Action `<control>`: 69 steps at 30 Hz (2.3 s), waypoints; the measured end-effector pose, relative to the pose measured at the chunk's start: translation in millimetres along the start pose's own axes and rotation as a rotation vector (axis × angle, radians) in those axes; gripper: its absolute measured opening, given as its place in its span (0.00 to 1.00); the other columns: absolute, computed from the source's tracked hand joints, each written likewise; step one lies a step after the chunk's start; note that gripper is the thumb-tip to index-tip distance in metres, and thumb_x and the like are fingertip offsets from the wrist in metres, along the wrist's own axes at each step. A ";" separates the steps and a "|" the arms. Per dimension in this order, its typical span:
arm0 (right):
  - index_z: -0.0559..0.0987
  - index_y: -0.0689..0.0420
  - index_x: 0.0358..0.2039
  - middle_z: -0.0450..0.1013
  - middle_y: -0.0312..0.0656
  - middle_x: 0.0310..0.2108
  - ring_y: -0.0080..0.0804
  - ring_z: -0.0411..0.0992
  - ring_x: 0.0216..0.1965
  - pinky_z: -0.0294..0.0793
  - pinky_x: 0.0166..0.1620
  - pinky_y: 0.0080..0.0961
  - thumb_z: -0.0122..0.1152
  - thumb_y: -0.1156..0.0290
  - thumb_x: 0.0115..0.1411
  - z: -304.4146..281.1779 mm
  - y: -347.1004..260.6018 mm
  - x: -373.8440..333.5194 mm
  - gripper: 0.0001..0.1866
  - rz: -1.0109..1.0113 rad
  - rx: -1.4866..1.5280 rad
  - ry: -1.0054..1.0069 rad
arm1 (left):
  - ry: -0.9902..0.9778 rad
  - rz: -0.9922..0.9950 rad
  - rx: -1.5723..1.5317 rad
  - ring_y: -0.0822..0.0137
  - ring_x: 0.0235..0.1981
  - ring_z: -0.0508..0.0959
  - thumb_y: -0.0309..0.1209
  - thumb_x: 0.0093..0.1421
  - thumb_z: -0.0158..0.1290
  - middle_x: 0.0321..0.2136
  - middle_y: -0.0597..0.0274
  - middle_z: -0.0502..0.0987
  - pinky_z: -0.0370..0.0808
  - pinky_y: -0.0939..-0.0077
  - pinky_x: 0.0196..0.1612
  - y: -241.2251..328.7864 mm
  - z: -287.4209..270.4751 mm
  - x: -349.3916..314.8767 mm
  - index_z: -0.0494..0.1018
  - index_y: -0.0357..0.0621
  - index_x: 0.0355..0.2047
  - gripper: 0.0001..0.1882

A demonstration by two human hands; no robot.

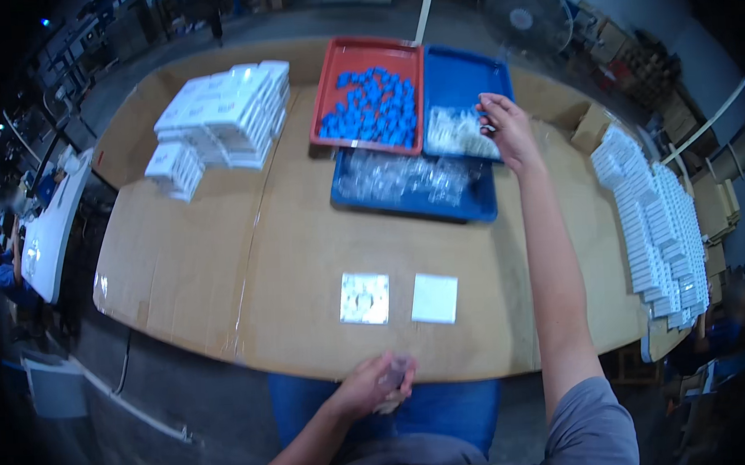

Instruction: Packing small electronic components and plastic clips into cardboard boxes.

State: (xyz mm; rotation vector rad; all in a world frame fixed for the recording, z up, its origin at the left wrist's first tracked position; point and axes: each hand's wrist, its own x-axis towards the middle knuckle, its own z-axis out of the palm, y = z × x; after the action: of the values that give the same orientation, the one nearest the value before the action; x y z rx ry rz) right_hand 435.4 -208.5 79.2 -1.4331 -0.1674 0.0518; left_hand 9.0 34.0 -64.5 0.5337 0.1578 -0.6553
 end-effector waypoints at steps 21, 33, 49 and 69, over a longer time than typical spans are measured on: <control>0.84 0.62 0.40 0.77 0.29 0.28 0.09 0.67 0.27 0.61 0.30 0.11 0.71 0.80 0.62 68.9 47.3 -335.7 0.07 0.179 -0.149 -0.160 | 0.207 0.137 0.061 0.68 0.41 0.80 0.49 0.78 0.41 0.47 0.58 0.81 0.78 0.68 0.47 17.3 29.8 7.8 0.72 0.35 0.61 0.29; 0.87 0.62 0.37 0.80 0.39 0.43 0.26 0.77 0.39 0.76 0.42 0.23 0.70 0.78 0.58 80.0 20.8 -311.2 0.06 -0.009 -0.407 -0.706 | 0.170 0.077 0.099 0.66 0.44 0.81 0.52 0.76 0.45 0.47 0.57 0.81 0.80 0.67 0.49 11.1 40.3 -4.4 0.74 0.40 0.56 0.27; 0.84 0.64 0.50 0.77 0.49 0.58 0.44 0.75 0.58 0.74 0.60 0.37 0.46 0.55 0.78 100.7 25.8 -309.5 0.25 0.097 -0.525 -1.022 | 0.092 0.125 0.076 0.65 0.42 0.81 0.50 0.78 0.41 0.45 0.58 0.79 0.80 0.67 0.48 8.3 34.9 -5.2 0.71 0.44 0.57 0.24; 0.84 0.64 0.45 0.84 0.40 0.40 0.26 0.78 0.40 0.78 0.47 0.27 0.58 0.71 0.71 13.5 43.0 -171.1 0.12 -0.039 -0.545 -0.335 | 0.016 0.064 -0.018 0.67 0.38 0.79 0.51 0.79 0.34 0.47 0.57 0.80 0.77 0.71 0.48 7.1 28.0 -6.9 0.66 0.36 0.66 0.32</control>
State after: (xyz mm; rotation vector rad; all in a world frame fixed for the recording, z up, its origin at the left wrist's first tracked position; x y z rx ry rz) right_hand 267.3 -212.6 24.1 -1.9583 -0.5153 0.2283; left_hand 7.3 27.9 -35.5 0.5243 0.1605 -0.5866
